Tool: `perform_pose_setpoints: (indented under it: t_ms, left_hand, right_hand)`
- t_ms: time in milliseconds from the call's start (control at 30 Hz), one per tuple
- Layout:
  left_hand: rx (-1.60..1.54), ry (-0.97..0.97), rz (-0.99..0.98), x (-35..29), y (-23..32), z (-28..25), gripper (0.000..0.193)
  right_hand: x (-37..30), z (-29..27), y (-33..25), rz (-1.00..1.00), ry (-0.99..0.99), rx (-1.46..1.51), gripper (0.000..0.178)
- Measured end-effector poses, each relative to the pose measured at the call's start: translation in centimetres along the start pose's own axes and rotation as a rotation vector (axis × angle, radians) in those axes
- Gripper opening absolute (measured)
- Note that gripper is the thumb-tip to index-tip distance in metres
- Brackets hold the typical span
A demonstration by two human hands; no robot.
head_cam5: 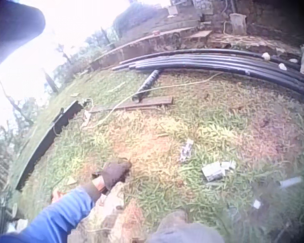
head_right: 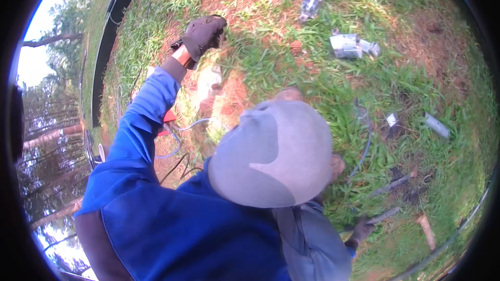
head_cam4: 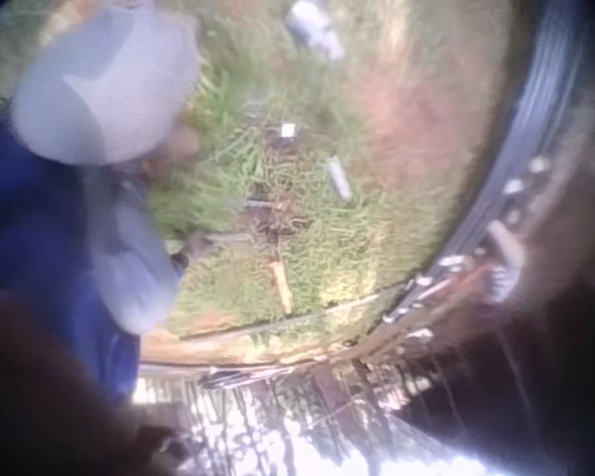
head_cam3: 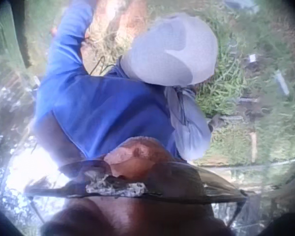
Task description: The person welds metal pieces and rings together on the grass using a welding electrode holder.
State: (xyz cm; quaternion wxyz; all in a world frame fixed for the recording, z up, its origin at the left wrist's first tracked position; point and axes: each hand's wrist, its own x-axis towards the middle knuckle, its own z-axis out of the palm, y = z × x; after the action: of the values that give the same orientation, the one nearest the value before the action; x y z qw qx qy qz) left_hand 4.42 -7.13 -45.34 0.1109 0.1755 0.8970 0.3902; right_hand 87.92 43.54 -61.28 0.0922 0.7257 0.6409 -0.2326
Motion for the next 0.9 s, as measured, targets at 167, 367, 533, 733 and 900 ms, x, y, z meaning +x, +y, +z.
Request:
perform_pose_setpoints:
  t_ms: [167,367,533,733,900]
  left_hand:
    - [-0.04,0.375,-0.672,-14.3,5.8,-17.4,0.024]
    - [0.365,0.552,-0.263,-32.5,-6.6,-29.2,0.029]
    - [0.582,0.389,-0.801,-45.8,-23.4,-23.6,0.018]
    - [-0.258,0.532,-1.262,-52.4,-29.8,-13.4,0.023]
    - [-0.562,0.822,-1.281,-48.0,-30.1,-10.2,0.06]
  right_hand:
    - [4.7,-6.6,-3.2,0.02,-0.372,-0.049,0.074]
    - [9.0,-18.5,-17.8,-0.446,0.093,-0.576,0.048]
    - [10.9,-20.1,-27.4,-0.908,0.1,-0.15,0.031]
    - [-14.3,-11.1,-41.8,-1.227,-0.328,-0.074,0.03]
    - [-19.5,-6.7,-39.0,-1.591,-0.157,-0.262,0.034]
